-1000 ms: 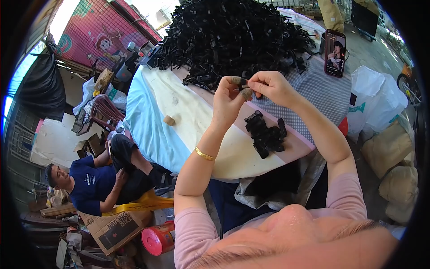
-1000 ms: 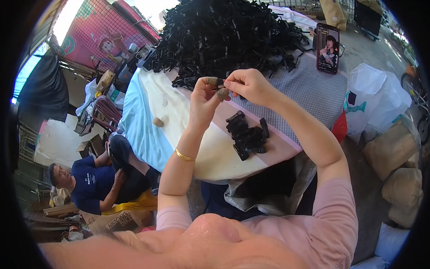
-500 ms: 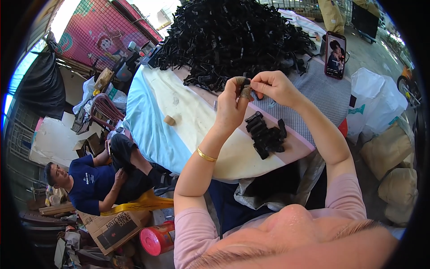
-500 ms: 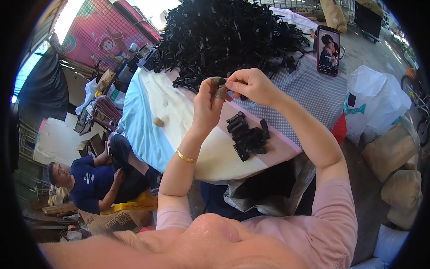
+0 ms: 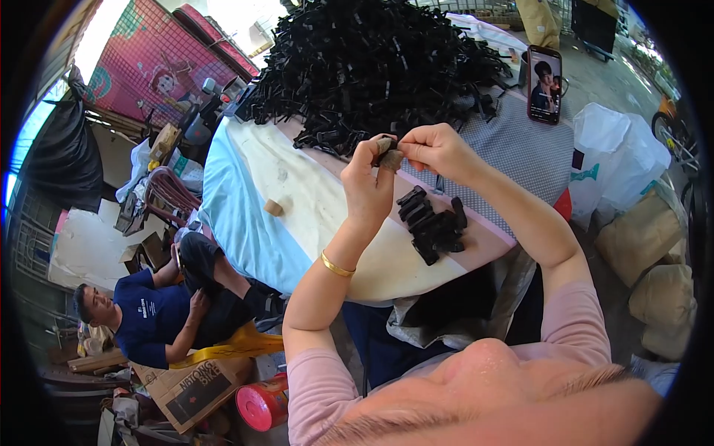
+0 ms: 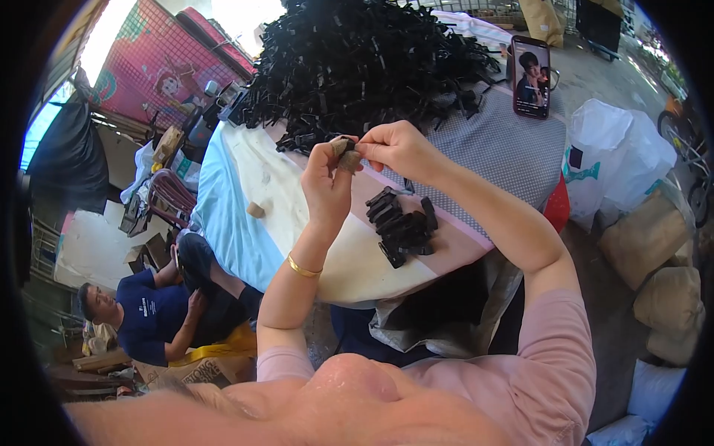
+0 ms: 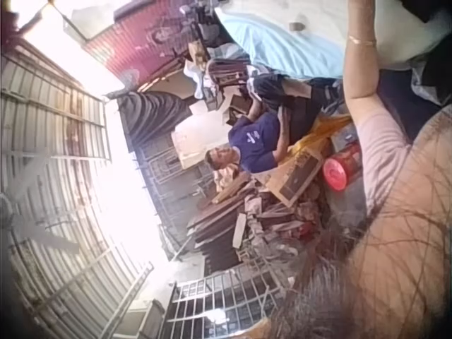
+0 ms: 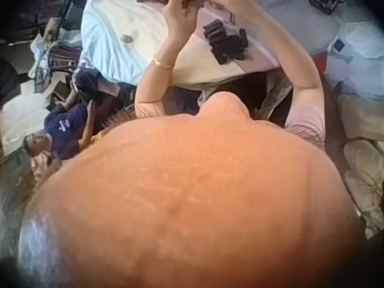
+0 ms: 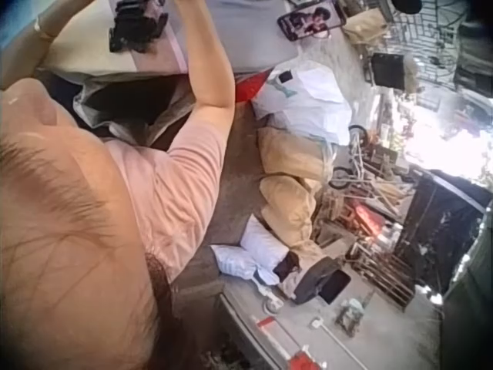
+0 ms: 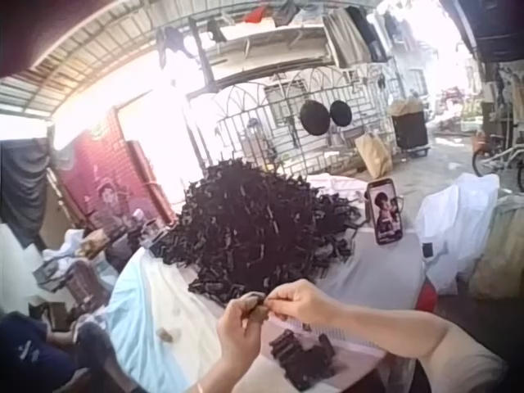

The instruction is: The recorder is assembling small black plastic parts at a table.

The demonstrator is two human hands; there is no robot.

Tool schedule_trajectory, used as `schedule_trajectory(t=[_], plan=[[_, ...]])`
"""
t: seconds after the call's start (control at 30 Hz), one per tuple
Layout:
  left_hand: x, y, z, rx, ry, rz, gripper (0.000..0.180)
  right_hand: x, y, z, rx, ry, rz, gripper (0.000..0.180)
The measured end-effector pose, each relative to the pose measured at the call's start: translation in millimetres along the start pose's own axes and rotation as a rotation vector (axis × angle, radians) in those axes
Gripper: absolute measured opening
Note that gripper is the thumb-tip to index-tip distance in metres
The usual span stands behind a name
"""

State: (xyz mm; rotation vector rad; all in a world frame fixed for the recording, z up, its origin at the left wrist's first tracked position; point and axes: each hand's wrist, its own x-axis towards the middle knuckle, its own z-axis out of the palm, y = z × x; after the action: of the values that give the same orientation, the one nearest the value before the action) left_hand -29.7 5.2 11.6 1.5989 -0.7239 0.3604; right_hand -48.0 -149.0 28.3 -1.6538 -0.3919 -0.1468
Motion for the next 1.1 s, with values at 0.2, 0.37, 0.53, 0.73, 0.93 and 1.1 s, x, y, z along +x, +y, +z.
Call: schedule_trajectory(t=[0.2, 0.37, 0.53, 0.73, 0.93, 1.1], plan=[[3, 4, 2, 0.064, -0.054, 0.057, 0.019, 1, -1, -5, 0.062, -0.021, 0.054, 0.013], [16, 3, -17, -0.825, 0.045, -0.377, 0.017, -1, 1, -4, -0.259, 0.049, -0.206, 0.022], [17, 3, -24, -1.0, 0.025, -0.552, 0.021, -5, -6, -1, -0.23, 0.055, -0.373, 0.015], [13, 11, -12, -0.448, -0.25, -0.482, 0.032, -6, -5, 3, -0.024, 0.071, -0.338, 0.011], [8, 14, -8, -0.384, -0.321, -0.306, 0.038, 2, 1, -5, -0.109, 0.107, -0.132, 0.016], [7, 7, -6, -0.328, -0.243, -0.321, 0.036, 5, 3, -6, 0.011, 0.025, 0.019, 0.015]])
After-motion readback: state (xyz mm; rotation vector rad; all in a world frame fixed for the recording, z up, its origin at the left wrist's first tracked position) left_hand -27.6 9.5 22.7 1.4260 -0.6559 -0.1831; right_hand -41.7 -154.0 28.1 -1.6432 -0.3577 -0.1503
